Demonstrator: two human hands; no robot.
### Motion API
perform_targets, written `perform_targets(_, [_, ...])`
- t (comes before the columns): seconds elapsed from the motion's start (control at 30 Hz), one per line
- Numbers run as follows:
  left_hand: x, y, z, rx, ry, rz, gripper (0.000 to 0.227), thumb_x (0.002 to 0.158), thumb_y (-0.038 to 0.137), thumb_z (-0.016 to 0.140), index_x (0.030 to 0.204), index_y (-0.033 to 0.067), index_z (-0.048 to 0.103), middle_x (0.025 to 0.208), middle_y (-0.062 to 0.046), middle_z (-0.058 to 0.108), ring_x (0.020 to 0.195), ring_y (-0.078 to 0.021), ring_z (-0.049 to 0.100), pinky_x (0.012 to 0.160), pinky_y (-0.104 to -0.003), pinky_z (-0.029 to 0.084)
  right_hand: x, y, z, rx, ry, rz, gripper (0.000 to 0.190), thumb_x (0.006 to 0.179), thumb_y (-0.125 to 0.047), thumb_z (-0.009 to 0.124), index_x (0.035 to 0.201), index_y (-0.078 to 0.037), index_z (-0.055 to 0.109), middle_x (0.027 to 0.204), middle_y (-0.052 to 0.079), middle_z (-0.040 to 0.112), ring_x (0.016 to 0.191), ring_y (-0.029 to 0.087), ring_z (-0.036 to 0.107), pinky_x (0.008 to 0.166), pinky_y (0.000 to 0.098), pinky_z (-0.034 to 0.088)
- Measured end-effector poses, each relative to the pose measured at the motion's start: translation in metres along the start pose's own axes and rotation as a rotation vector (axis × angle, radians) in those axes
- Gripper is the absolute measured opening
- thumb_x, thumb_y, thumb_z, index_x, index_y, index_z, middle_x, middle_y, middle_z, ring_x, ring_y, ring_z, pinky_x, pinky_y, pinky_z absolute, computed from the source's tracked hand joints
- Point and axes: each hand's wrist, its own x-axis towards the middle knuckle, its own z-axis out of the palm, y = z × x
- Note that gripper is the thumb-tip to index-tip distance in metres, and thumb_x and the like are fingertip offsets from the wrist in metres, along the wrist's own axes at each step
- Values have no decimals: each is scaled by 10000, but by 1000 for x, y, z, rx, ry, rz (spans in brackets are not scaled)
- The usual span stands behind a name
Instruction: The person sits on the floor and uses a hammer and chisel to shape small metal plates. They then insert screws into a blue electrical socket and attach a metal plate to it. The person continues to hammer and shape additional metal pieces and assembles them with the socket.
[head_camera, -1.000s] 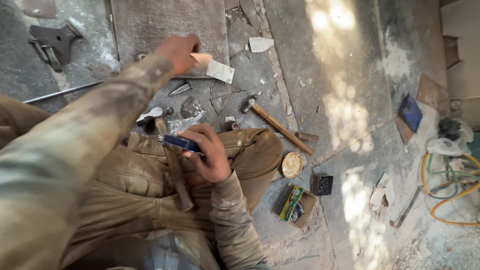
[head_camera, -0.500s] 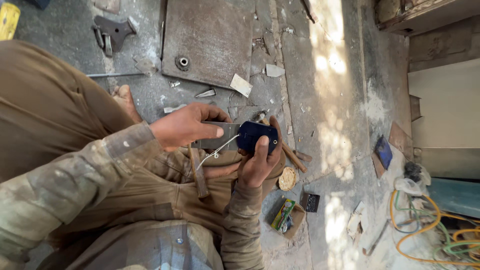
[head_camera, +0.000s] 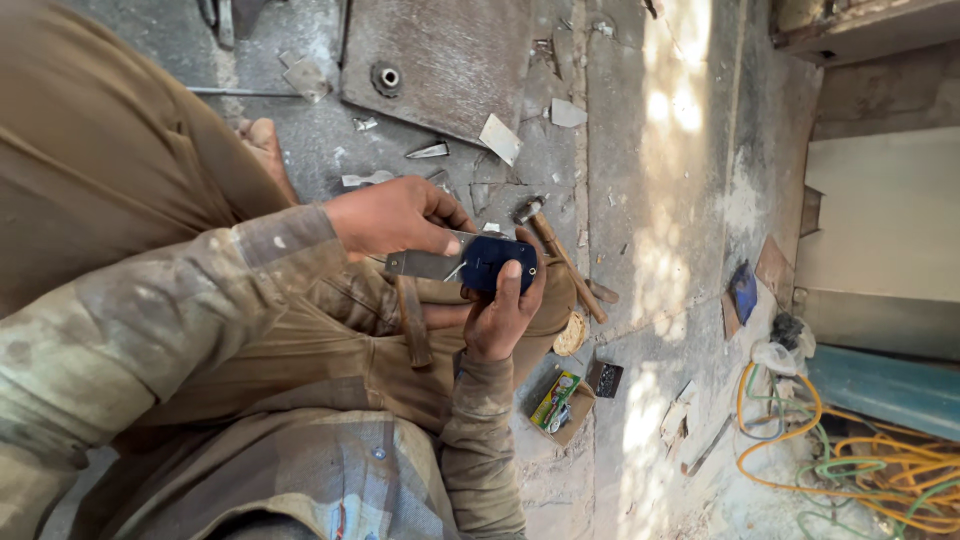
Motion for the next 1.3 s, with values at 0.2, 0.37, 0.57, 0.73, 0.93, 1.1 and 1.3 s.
perform_targets(0.2, [0,-5,4,13,81,25,333,813,200,787,1060,-23,776,898,-60,775,797,-103,648,718,-279,543,-2,9,7,10,13,24,496,1044,-308,570,1417,12,501,1105,120,655,796,128,627,566,236,496])
perform_targets(0.37, [2,-11,7,29,103,-13,320,821,212,793,1042,-20,788,871,-58,770,766,-98,634,685,-284,524,-3,10,7,-13,37,37,487,1047,-320,562,1410,2,512,1074,104,646,765,102,594,544,216,468])
perform_targets(0.57, [4,-11,8,7,117,-13,311,833,215,789,1038,-18,782,874,-50,770,768,-93,645,683,-270,536,-1,8,4,-22,24,57,476,1049,-323,556,1398,-1,514,1062,92,640,768,96,602,544,218,472])
perform_targets(0.73, [6,-15,9,-89,140,-44,320,820,195,808,1035,-37,765,869,-59,748,751,-108,642,657,-275,533,1,11,4,0,15,58,461,1065,-307,551,1410,-4,511,1068,89,632,767,95,592,543,218,463])
perform_targets(0.93, [8,-19,8,-144,143,-24,313,817,177,819,1036,-40,762,883,-55,746,760,-92,642,678,-259,540,1,15,1,14,-5,59,468,1065,-309,544,1422,-10,495,1091,88,626,816,110,615,576,232,489])
perform_targets(1.1, [7,-17,4,-95,133,-55,297,812,180,825,1017,-27,767,872,-51,756,747,-95,653,670,-257,544,2,17,2,27,-10,51,491,1060,-323,568,1426,-5,491,1087,96,623,834,123,623,595,242,504])
perform_targets(1.3, [7,-16,4,-137,141,-53,284,806,159,827,1017,-25,779,880,-44,765,751,-90,660,678,-252,556,1,17,1,11,-18,56,512,1053,-355,565,1422,-9,488,1069,82,617,801,114,615,577,241,508])
